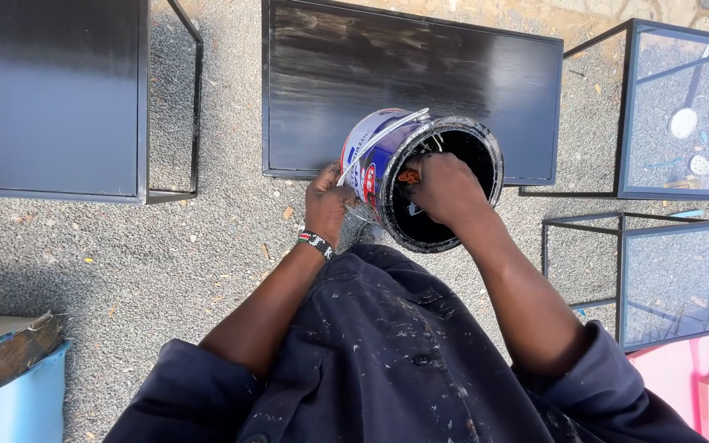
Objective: The person paints a black metal cabinet with black paint using a sponge. They repeatedly dip the sponge into a paint can and apply the paint to the cabinet's surface. The person also moves around the workspace and briefly handles a white cloth.
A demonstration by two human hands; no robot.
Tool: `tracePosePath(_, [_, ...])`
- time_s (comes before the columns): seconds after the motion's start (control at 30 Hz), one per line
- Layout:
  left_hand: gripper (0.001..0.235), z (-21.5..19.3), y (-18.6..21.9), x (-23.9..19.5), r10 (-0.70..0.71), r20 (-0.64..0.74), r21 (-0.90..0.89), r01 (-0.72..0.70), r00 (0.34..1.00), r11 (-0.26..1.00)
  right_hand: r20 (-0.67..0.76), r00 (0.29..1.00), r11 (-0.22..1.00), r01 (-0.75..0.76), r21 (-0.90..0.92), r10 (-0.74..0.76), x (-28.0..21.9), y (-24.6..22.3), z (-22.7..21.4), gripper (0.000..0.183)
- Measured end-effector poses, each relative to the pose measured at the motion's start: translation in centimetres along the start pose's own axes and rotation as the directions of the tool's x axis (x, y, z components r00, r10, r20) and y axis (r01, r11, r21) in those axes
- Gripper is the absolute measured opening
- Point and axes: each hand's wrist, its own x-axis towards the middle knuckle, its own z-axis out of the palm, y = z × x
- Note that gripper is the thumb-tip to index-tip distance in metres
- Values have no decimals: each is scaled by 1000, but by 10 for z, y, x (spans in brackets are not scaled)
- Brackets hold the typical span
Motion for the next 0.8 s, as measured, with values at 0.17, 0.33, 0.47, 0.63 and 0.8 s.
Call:
tracePosePath(0.17, [82, 6, 12, -3, -3, 8, -2, 3, 1000, 1000, 18, 998, 996, -60, 62, 59, -14, -13, -12, 36])
tracePosePath(0.33, [80, 5, 10, -3, -3, -1, -19, 3, 1000, 1000, 51, 993, 569, -101, 816, 104, -45, 1, -27, 15])
tracePosePath(0.47, [77, 1, 3, 2, 3, -5, 16, -3, 1000, 1000, 258, 959, 191, -276, 942, 117, -50, 38, -26, 20])
tracePosePath(0.63, [74, 6, 11, 3, 22, -20, 52, -20, 1000, 998, 269, 963, 142, -267, 953, 2, -69, 23, -29, 31])
tracePosePath(0.8, [73, 7, 15, 1, 25, -36, 115, -21, 999, 993, 371, 928, 330, -338, 881, -42, -53, 24, -30, 28])
